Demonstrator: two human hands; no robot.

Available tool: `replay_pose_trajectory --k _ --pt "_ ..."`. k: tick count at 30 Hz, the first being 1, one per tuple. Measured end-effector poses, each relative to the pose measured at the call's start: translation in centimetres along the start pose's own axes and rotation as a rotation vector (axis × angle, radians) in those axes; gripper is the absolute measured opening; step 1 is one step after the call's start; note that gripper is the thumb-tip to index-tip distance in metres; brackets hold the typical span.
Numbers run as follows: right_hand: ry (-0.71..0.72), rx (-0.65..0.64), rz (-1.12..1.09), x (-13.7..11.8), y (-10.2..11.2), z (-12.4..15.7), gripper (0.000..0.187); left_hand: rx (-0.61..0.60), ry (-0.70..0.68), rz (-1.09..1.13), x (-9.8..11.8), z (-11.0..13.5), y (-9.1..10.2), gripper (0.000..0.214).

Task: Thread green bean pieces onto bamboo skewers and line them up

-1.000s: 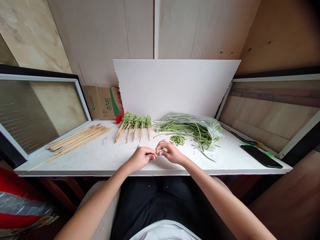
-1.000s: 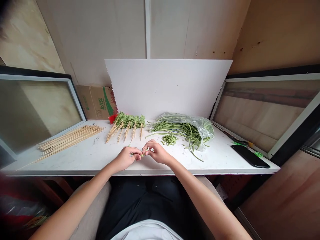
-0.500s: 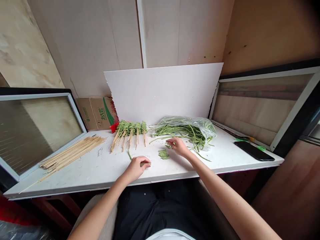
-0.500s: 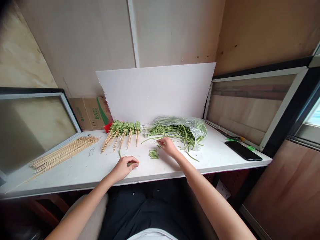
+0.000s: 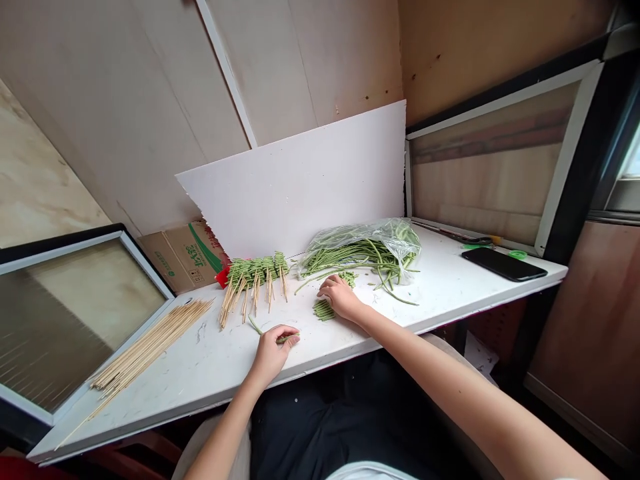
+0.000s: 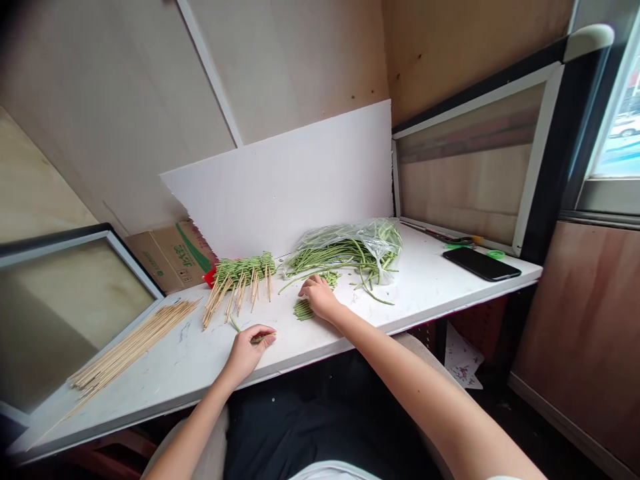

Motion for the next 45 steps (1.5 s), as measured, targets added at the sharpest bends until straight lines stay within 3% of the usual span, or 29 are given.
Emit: replay_pose_trajectory --k 5,11,14,17,22,27,36,45 --pt "0.017 0.018 0.071 -1.1 0.9 -0.1 0.052 0.032 -0.103 -0.054 0.3 0.0 0.1 0.024" --pt "0.187 0.122 -0.107 -6.5 1.6 -1.7 0.031 0.120 -0.079 0.020 -0.1 -0.4 0.4 0.023" --pt "0.250 0.075 -0.161 -9.4 0.7 -1.8 0.025 0.175 -0.057 0.130 -0.5 -0.6 0.7 0.038" --pt "0.355 -0.016 -0.108 -10.8 -0.8 -1.3 0.022 0.210 -0.079 0.185 -0.7 -0.6 0.8 0.043" --pt "0.360 0.015 -0.056 -10.2 -2.0 -0.7 0.027 0.202 -0.063 0.222 -0.8 -0.7 0.8 0.035" --pt "0.353 0.072 -0.133 -10.0 -2.1 -0.9 0.019 0.137 -0.053 0.231 -0.5 -0.4 0.6 0.030" --pt "0.178 0.261 -0.226 -8.9 -1.3 -1.0 0.014 0.245 -0.053 0.108 -1.1 -0.9 0.7 0.024" --pt "0.260 0.170 -0.184 -9.3 -1.7 -0.9 0.007 0.238 -0.093 0.099 -0.3 -0.5 0.8 0.023"
Point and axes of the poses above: each hand's wrist, its own z-axis away from the middle knuckle, its own y-axis out of the back of the hand, x = y × z, the point moved 3 cm from there along -z, towards the middle knuckle, and after that the axes turned 15 degrees about y, right-handed, at the moved point
